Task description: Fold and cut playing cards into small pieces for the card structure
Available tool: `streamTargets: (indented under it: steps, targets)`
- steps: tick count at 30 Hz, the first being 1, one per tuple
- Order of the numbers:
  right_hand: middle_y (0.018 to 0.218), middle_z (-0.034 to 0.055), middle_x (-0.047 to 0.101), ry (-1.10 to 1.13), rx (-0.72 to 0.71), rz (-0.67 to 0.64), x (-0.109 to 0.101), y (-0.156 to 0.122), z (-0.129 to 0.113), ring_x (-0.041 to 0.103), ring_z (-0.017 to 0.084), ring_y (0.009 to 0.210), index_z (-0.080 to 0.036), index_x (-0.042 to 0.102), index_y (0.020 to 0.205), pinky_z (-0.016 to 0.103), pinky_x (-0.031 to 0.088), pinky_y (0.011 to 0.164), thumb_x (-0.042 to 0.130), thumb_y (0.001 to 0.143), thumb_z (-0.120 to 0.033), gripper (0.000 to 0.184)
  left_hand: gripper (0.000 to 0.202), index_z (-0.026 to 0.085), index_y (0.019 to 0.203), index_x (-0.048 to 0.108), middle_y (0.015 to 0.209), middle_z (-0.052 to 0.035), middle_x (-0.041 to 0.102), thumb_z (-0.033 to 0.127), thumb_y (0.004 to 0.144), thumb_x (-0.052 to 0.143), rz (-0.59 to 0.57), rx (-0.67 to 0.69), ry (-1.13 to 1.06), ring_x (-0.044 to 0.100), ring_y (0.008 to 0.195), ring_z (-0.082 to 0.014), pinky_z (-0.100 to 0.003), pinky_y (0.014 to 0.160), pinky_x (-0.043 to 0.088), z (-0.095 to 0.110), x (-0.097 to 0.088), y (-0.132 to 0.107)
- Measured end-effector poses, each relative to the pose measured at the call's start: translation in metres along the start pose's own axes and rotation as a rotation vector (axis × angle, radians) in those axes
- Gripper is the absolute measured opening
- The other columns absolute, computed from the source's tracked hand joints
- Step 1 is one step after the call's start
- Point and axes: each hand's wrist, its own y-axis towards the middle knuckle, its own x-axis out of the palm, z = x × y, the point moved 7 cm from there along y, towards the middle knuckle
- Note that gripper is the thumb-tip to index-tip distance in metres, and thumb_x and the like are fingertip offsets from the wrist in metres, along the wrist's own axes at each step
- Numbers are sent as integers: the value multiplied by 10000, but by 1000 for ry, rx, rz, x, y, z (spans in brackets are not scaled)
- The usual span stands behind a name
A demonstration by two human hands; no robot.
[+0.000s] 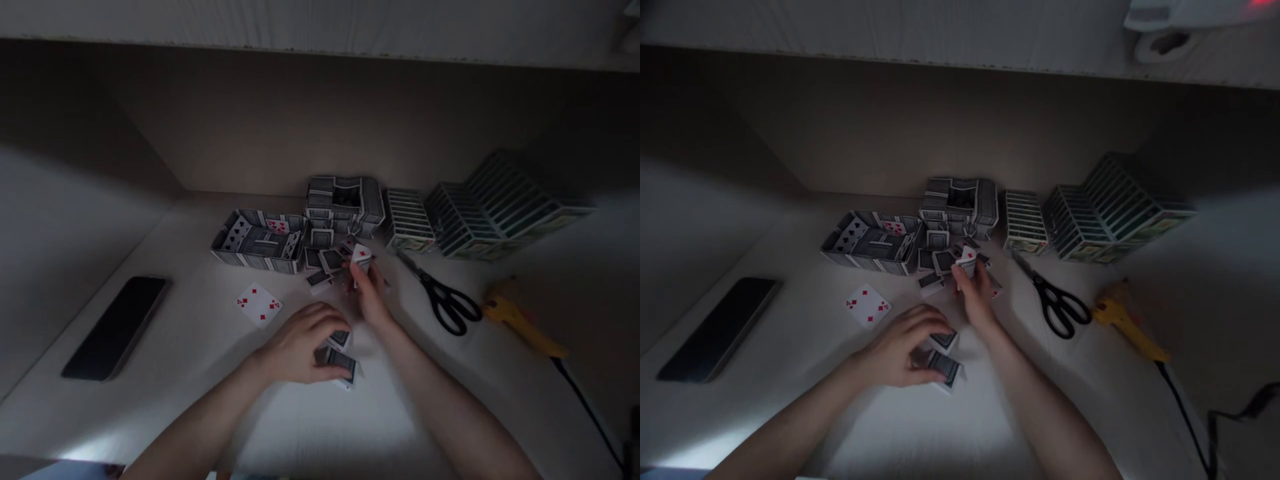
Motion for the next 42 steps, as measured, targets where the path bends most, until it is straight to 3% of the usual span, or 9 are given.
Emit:
streamTargets:
  steps: [3,10,14,18,20,26,31,37,42]
  targets:
    - [795,15,584,108,9,16,-2,1,1,412,84,443,-194,516,906,233,331,407,543,734,-467,323,575,180,1089,546,1074,-107,591,493,621,660,-144,87,35,485,1061,-248,-395,951,351,6,16,2]
    - [816,33,609,67,28,4,-2,2,6,434,97,447,-200,506,917,244,331,412,490,751,-524,365,817,200,1190,513,1173,-112,565,574,490,706,-182,143,-32,414,1182,-282,-422,1012,308,10,12,1]
    - [830,32,613,53,14,-16,-3,3,6,447,101,449,-203,512,933,250,343,418,451,769,-535,375,680,251,1165,540,1205,-88,553,505,556,705,-204,135,21,397,1203,-281,-439,1018,299,8,16,0]
    - [821,37,618,63,7,-31,-2,2,4,450,99,447,-202,522,942,247,341,417,415,779,-539,389,354,252,1084,595,1141,-65,593,346,744,596,-97,67,133,482,1114,-210,-371,975,363,-7,10,1]
    - [816,45,619,87,27,-37,-1,2,4,446,100,445,-196,529,943,247,340,416,409,773,-549,410,288,254,1070,597,1097,-43,612,265,786,545,-65,17,205,491,1092,-194,-366,960,372,-18,5,1]
    - [837,104,636,189,151,-223,13,-4,2,467,131,461,-149,554,1020,277,372,425,245,803,-599,588,342,231,1067,593,1035,-55,621,99,778,469,111,-221,498,500,1007,-233,-427,890,379,-46,-25,-1]
    - [861,141,654,291,254,-419,29,-15,-4,539,171,566,-120,580,1073,297,431,478,178,836,-584,659,522,200,1160,517,1118,-77,563,81,653,518,283,-305,481,451,1067,-271,-446,911,360,-42,-45,-5]
    - [796,89,655,351,323,-490,45,-26,5,581,180,665,-177,611,941,304,468,591,399,770,-625,525,681,208,1306,306,1232,-98,483,252,690,593,412,-162,233,415,1147,-266,-459,961,332,-28,-46,-7]
    - [808,43,661,440,271,-559,52,-33,4,583,153,694,-209,619,931,267,452,620,608,719,-482,346,834,196,1330,251,1286,-147,414,459,649,654,458,-151,101,403,1170,-296,-457,955,346,-35,-40,-10]
